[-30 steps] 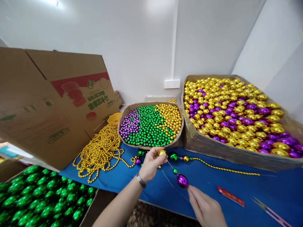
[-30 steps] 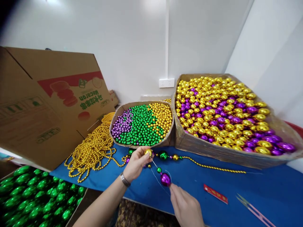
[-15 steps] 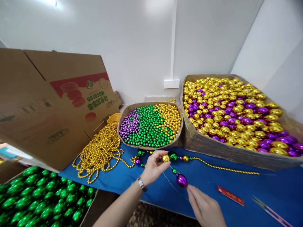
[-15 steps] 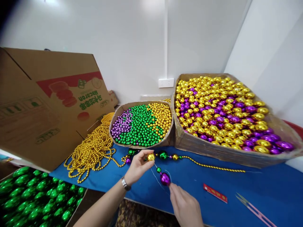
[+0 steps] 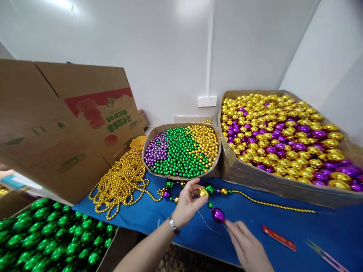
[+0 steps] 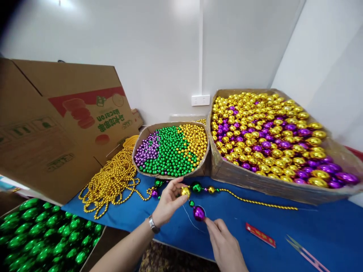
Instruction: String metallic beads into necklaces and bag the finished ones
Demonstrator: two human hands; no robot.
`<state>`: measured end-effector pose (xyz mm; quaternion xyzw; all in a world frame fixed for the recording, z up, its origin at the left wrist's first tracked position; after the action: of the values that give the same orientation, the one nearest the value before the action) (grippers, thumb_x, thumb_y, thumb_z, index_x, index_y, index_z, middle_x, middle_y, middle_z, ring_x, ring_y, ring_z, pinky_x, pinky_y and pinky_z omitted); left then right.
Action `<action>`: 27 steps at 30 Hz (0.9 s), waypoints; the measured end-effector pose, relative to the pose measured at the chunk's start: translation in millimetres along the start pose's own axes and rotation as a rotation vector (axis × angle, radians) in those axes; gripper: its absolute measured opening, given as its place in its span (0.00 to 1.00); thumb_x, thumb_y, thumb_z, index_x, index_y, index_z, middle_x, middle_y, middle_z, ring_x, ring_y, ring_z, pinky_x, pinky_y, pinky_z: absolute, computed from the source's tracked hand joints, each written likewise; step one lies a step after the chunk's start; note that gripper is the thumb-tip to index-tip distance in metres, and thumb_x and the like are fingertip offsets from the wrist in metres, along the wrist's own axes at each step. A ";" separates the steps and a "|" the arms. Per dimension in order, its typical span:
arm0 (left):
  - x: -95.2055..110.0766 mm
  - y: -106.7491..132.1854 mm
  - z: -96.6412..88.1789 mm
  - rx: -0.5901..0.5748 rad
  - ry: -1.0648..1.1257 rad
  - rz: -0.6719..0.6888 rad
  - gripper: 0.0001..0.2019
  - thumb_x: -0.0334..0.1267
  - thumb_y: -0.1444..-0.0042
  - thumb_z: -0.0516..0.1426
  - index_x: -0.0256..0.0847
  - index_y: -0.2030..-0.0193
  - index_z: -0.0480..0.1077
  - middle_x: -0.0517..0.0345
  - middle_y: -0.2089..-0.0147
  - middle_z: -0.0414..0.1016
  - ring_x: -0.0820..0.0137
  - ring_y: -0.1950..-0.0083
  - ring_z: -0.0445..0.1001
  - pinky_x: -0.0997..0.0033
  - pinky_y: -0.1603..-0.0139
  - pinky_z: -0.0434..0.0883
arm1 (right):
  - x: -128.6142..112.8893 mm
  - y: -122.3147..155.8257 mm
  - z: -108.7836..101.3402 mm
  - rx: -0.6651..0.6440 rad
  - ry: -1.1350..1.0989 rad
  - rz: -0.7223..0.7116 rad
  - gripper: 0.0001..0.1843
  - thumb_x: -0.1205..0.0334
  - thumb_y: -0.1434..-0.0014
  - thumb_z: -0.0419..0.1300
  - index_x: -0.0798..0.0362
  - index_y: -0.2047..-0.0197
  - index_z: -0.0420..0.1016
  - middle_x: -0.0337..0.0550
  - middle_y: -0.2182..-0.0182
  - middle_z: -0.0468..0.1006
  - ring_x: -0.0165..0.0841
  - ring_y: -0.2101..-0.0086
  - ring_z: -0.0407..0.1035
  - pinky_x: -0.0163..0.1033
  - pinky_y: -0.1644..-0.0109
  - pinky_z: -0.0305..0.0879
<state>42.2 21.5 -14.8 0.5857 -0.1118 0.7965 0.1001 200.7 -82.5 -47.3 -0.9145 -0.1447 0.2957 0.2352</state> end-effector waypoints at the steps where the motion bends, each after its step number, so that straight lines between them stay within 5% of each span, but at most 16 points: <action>1: 0.3 -0.1 0.3 0.009 0.003 0.004 0.27 0.36 0.55 0.65 0.41 0.47 0.63 0.53 0.57 0.71 0.69 0.58 0.71 0.70 0.58 0.69 | 0.7 -0.5 -1.8 0.032 -0.001 0.015 0.18 0.57 0.34 0.43 0.52 0.55 0.72 0.43 0.71 0.74 0.28 0.73 0.73 0.27 0.70 0.69; 7: -2.7 -3.3 -0.7 0.083 0.064 -0.030 0.27 0.37 0.56 0.66 0.40 0.50 0.63 0.54 0.59 0.71 0.69 0.60 0.72 0.68 0.59 0.70 | -5.2 -4.8 -9.1 0.129 -0.003 0.074 0.15 0.55 0.34 0.45 0.50 0.59 0.71 0.42 0.70 0.75 0.31 0.70 0.73 0.31 0.66 0.70; 15: 3.7 -2.0 1.3 0.061 -0.019 0.024 0.26 0.35 0.56 0.66 0.40 0.50 0.63 0.54 0.58 0.71 0.69 0.58 0.71 0.69 0.58 0.69 | -6.8 -1.4 -7.2 0.199 0.151 -0.026 0.19 0.56 0.33 0.42 0.52 0.61 0.72 0.44 0.71 0.75 0.31 0.72 0.73 0.31 0.69 0.68; 22: -4.3 -2.2 -0.1 0.084 0.107 -0.052 0.24 0.37 0.55 0.65 0.39 0.51 0.63 0.54 0.59 0.70 0.70 0.61 0.71 0.67 0.60 0.70 | -11.1 -2.3 -6.5 0.155 0.062 0.015 0.17 0.56 0.34 0.44 0.52 0.58 0.71 0.44 0.70 0.74 0.31 0.70 0.72 0.31 0.67 0.68; 27: 1.6 -1.3 -2.4 0.108 -0.017 0.020 0.25 0.36 0.56 0.66 0.39 0.51 0.63 0.54 0.59 0.70 0.70 0.59 0.71 0.69 0.58 0.69 | -9.6 2.2 -3.6 0.193 0.235 -0.070 0.18 0.58 0.33 0.42 0.52 0.57 0.72 0.43 0.71 0.74 0.30 0.72 0.72 0.31 0.69 0.67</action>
<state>39.9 23.6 -13.9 0.5958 -0.0756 0.7974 0.0594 195.7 -89.4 -41.3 -0.9104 -0.1190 0.1907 0.3473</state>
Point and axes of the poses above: each hand's wrist, its own y-axis away from the middle knuckle, its own z-axis out of the palm, x = y × z, the point moved 6 cm from there along -y, towards the middle knuckle
